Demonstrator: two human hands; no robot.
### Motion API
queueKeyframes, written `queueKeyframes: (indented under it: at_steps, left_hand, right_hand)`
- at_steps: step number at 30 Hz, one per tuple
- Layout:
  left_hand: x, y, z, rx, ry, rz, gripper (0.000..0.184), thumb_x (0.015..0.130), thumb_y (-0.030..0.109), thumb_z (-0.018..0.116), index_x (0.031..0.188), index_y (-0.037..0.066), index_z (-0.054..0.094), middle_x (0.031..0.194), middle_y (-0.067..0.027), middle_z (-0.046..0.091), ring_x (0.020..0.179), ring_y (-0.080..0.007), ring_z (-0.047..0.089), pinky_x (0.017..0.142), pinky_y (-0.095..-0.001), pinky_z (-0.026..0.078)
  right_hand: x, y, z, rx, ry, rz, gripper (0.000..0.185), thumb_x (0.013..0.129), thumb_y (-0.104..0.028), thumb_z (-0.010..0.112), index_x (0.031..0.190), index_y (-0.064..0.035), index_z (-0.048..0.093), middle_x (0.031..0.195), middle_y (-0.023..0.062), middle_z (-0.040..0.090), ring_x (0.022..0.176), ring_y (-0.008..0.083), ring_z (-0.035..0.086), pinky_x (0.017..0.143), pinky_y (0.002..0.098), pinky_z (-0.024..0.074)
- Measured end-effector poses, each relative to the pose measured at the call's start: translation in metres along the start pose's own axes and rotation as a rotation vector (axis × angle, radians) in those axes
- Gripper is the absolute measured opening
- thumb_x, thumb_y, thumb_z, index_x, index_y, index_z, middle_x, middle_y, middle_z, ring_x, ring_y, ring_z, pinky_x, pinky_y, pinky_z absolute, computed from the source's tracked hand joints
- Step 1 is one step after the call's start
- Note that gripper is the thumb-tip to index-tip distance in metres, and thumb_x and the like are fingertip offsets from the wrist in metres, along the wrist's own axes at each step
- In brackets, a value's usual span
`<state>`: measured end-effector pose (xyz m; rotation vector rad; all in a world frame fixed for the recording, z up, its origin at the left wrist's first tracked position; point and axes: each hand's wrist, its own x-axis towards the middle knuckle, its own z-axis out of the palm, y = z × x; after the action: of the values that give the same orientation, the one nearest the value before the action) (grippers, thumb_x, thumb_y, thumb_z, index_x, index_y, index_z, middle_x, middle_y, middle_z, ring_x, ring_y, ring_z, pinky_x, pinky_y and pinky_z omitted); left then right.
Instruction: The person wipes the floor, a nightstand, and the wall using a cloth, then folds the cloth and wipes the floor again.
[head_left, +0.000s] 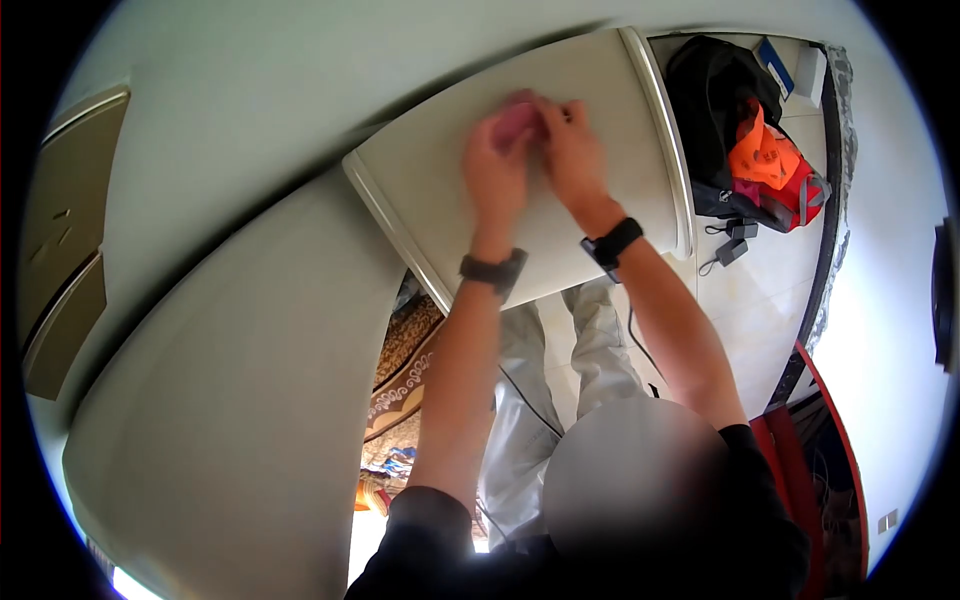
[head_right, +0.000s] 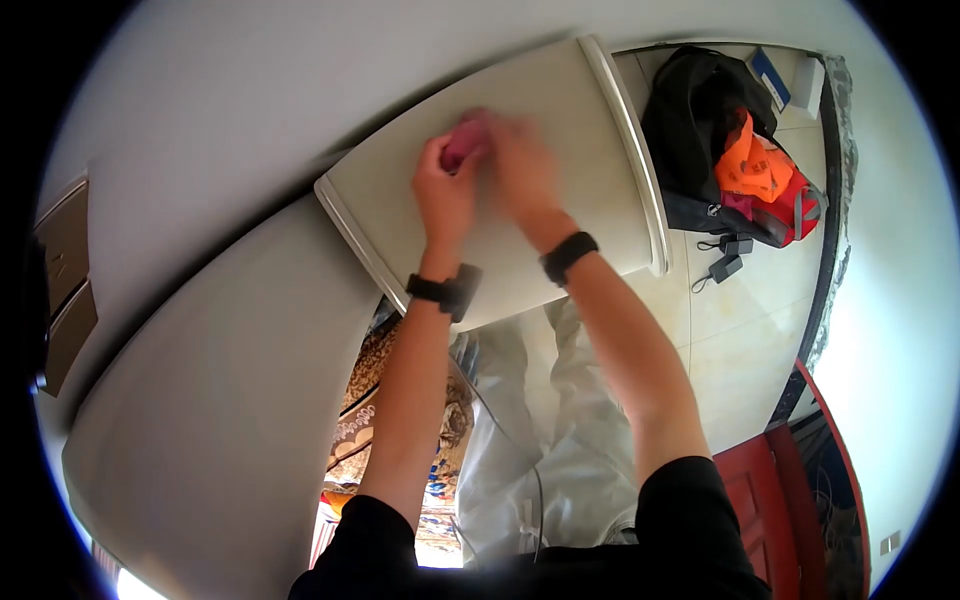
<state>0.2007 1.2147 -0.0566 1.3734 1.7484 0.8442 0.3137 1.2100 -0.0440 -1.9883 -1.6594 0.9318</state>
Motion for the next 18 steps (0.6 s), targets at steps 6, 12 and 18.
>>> queueKeyframes:
  at_steps: [6,12,18]
  left_hand:
    - [-0.052,0.016,0.023,-0.018,-0.213,-0.082,0.035,0.085,0.015,0.071,0.116,0.004,0.059,0.109,-0.0165,0.063,0.096,-0.037,0.061,0.082,-0.0414,0.05]
    - [-0.127,0.015,-0.02,0.193,-0.25,-0.351,0.044,0.088,0.013,0.066,0.129,0.008,0.051,0.113,-0.0157,0.062,0.102,-0.0369,0.062,0.084,-0.043,0.052]
    - [-0.125,-0.004,-0.016,0.075,-0.25,-0.286,0.045,0.089,0.01,0.063,0.132,0.01,0.05,0.116,-0.0126,0.064,0.1,-0.0313,0.066,0.081,-0.0393,0.055]
  right_hand:
    - [-0.048,0.046,-0.025,-0.059,0.047,0.022,0.034,0.083,-0.009,0.062,0.117,-0.0112,0.058,0.102,0.0155,0.057,0.085,0.04,0.061,0.07,0.0467,0.0525]
    - [-0.113,0.049,-0.001,-0.061,-0.242,-0.038,0.044,0.077,-0.004,0.067,0.118,-0.0142,0.057,0.095,0.0126,0.054,0.074,0.0331,0.063,0.062,0.0422,0.0534]
    - [-0.085,0.022,-0.031,-0.006,-0.321,-0.017,0.034,0.089,-0.011,0.051,0.121,-0.017,0.06,0.111,0.012,0.061,0.103,0.0354,0.061,0.082,0.0453,0.0528]
